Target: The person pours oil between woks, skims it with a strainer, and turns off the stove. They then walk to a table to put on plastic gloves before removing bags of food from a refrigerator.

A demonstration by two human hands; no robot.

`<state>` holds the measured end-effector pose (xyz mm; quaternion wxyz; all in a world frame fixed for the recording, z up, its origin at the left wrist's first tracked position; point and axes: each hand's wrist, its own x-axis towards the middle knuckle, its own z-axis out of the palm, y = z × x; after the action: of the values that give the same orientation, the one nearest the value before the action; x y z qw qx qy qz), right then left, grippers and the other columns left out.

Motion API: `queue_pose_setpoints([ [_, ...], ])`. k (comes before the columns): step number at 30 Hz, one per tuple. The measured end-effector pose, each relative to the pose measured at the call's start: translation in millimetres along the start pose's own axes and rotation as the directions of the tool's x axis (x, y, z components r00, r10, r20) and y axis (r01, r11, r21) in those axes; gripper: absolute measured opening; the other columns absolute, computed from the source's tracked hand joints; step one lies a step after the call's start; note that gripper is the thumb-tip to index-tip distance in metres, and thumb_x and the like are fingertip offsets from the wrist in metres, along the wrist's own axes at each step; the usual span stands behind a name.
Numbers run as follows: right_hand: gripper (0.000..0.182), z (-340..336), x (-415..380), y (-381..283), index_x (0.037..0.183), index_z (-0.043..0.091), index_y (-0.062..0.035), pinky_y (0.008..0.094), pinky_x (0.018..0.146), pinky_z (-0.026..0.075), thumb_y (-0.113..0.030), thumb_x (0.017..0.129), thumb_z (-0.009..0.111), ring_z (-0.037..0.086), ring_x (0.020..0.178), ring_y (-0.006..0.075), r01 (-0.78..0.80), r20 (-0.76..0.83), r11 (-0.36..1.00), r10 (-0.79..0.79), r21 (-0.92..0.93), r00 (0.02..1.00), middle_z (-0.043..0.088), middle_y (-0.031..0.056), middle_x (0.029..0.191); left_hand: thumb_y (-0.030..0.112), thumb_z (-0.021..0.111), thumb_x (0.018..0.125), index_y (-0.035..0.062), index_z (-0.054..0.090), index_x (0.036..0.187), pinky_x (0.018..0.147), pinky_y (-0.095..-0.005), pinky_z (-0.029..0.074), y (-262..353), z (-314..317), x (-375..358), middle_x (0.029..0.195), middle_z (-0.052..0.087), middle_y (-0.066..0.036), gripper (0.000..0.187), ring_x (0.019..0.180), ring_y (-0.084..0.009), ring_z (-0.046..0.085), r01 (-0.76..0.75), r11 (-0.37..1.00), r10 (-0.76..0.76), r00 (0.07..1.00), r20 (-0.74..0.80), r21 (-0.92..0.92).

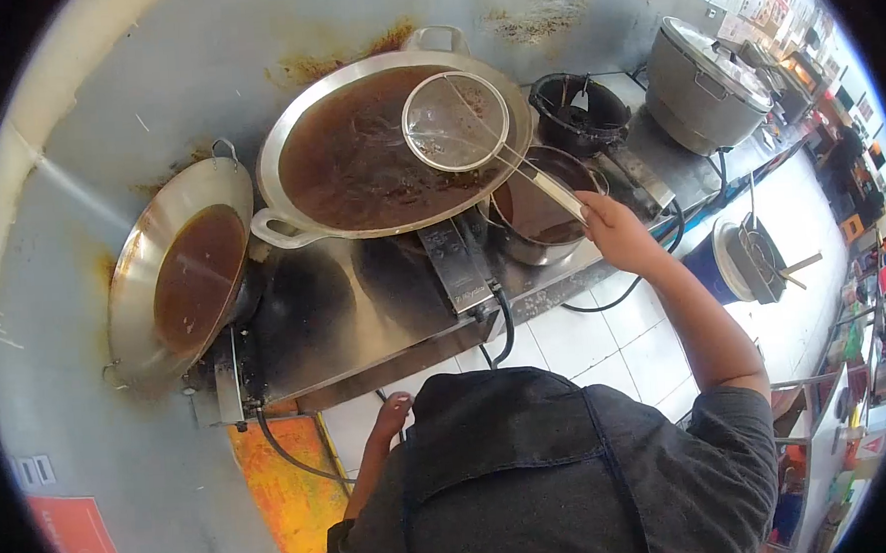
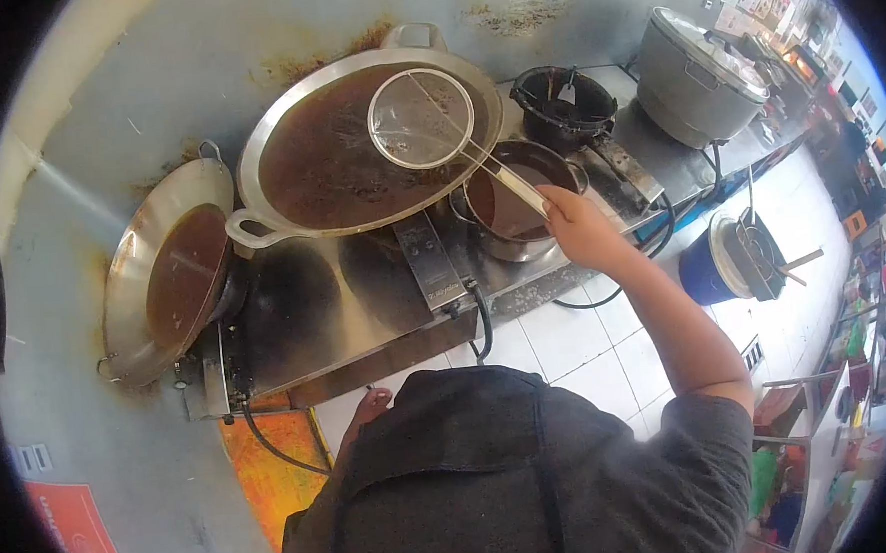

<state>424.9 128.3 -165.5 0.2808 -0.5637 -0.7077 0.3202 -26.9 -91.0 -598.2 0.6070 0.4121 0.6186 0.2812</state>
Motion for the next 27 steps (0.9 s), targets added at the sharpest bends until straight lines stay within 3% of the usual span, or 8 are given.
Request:
queue_pose_setpoints([
  [2, 0.033, -4.8, -6.6, 6.7, 0.126, 0.048, 0.0019, 0.0237, 0.060, 0.040, -0.015, 0.098, 0.042, 0.046, 0.066, 0.0091, -0.030, 0.027, 0.994, 0.027, 0.105, 0.999, 0.049, 0.0013, 0.072, 0.040, 0.058, 0.090, 0.0074, 0.059, 0.111, 0.079, -0.0311, 0.047, 91.8, 32.0, -22.3, 0.097, 0.063, -0.011, 0.038, 0.091, -0.0185, 0.059, 0.079, 0.985, -0.065, 0.993, -0.094, 0.153],
  [5, 0.033, -18.4, -19.2, 19.9, 0.127, 0.048, 0.0008, 0.0221, 0.059, 0.038, -0.015, 0.099, 0.041, 0.045, 0.065, 0.0081, -0.097, 0.057, 0.970, 0.087, 0.222, 0.995, 0.048, 0.0004, 0.073, 0.040, 0.058, 0.090, 0.0058, 0.060, 0.111, 0.082, -0.0319, 0.047, 125.7, 59.7, -16.6, 0.098, 0.064, -0.011, 0.040, 0.095, -0.0197, 0.060, -0.010, 0.975, 0.032, 0.995, -0.096, 0.223],
  [9, 0.034, -29.6, -44.8, 60.8, 0.129, 0.046, 0.0000, 0.0237, 0.060, 0.040, -0.015, 0.100, 0.039, 0.046, 0.066, 0.0101, 0.046, -0.156, 0.999, -0.047, -0.005, 0.987, 0.049, 0.0021, 0.073, 0.043, 0.055, 0.091, 0.0080, 0.062, 0.110, 0.087, -0.0336, 0.046, 135.1, 100.7, 0.0, 0.102, 0.066, -0.010, 0.040, 0.099, -0.0207, 0.060, -0.058, 0.973, 0.088, 0.988, -0.128, 0.223],
  [11, 0.035, -32.1, -55.7, 83.9, 0.132, 0.042, -0.0003, 0.0254, 0.063, 0.041, -0.013, 0.100, 0.037, 0.048, 0.067, 0.0128, 0.094, -0.264, 0.987, -0.126, -0.130, 0.956, 0.049, 0.0048, 0.074, 0.042, 0.054, 0.093, 0.0109, 0.063, 0.111, 0.079, -0.0334, 0.048, 152.4, 123.2, 5.5, 0.098, 0.066, -0.008, 0.037, 0.081, -0.0178, 0.062, -0.098, 0.959, 0.141, 0.979, -0.147, 0.265],
  [15, 0.039, -22.8, -69.5, 147.4, 0.136, 0.035, 0.0004, 0.0319, 0.071, 0.045, -0.014, 0.100, 0.037, 0.055, 0.078, 0.0195, 0.032, -0.332, 0.986, -0.087, -0.166, 0.939, 0.055, 0.0115, 0.087, 0.039, 0.058, 0.090, 0.0033, 0.062, 0.110, 0.069, -0.0309, 0.049, 184.3, 166.9, 21.0, 0.098, 0.066, -0.009, 0.041, 0.075, -0.0159, 0.060, -0.232, 0.973, 0.225, 0.923, -0.313, 0.017],
  [18, 0.039, -12.6, -69.3, 174.3, 0.136, 0.035, 0.0010, 0.0409, 0.080, 0.046, -0.015, 0.100, 0.036, 0.058, 0.093, 0.0305, 0.199, -0.373, 0.911, -0.336, -0.360, 0.865, 0.056, 0.0202, 0.105, 0.055, 0.057, 0.085, 0.0031, 0.063, 0.110, 0.079, -0.0363, 0.049, 212.3, 186.8, 31.0, 0.100, 0.068, -0.015, 0.058, 0.090, -0.0272, 0.065, -0.030, 0.975, 0.141, 0.851, -0.505, 0.222],
  [19, 0.041, -11.1, -70.2, 185.4, 0.138, 0.031, -0.0020, 0.0467, 0.086, 0.044, -0.016, 0.100, 0.036, 0.054, 0.104, 0.0399, 0.167, -0.318, 0.914, -0.293, -0.370, 0.902, 0.050, 0.0263, 0.120, 0.056, 0.057, 0.084, 0.0038, 0.064, 0.106, 0.076, -0.0386, 0.050, 230.5, 194.3, 25.8, 0.095, 0.069, -0.014, 0.057, 0.088, -0.0299, 0.065, -0.009, 0.945, 0.207, 0.789, -0.578, 0.327],
  [27, 0.052, -3.8, -60.7, 177.1, 0.140, 0.029, -0.0101, 0.0463, 0.073, 0.049, -0.020, 0.093, 0.049, 0.057, 0.089, 0.0414, -0.046, -0.013, 0.930, 0.044, -0.364, 0.999, 0.048, 0.0238, 0.112, 0.047, 0.050, 0.089, 0.0048, 0.061, 0.086, 0.067, -0.0478, 0.050, 267.6, 216.4, 35.6, 0.079, 0.067, -0.012, 0.044, 0.078, -0.0339, 0.065, 0.262, 0.689, 0.410, 0.628, -0.661, 0.676],
])
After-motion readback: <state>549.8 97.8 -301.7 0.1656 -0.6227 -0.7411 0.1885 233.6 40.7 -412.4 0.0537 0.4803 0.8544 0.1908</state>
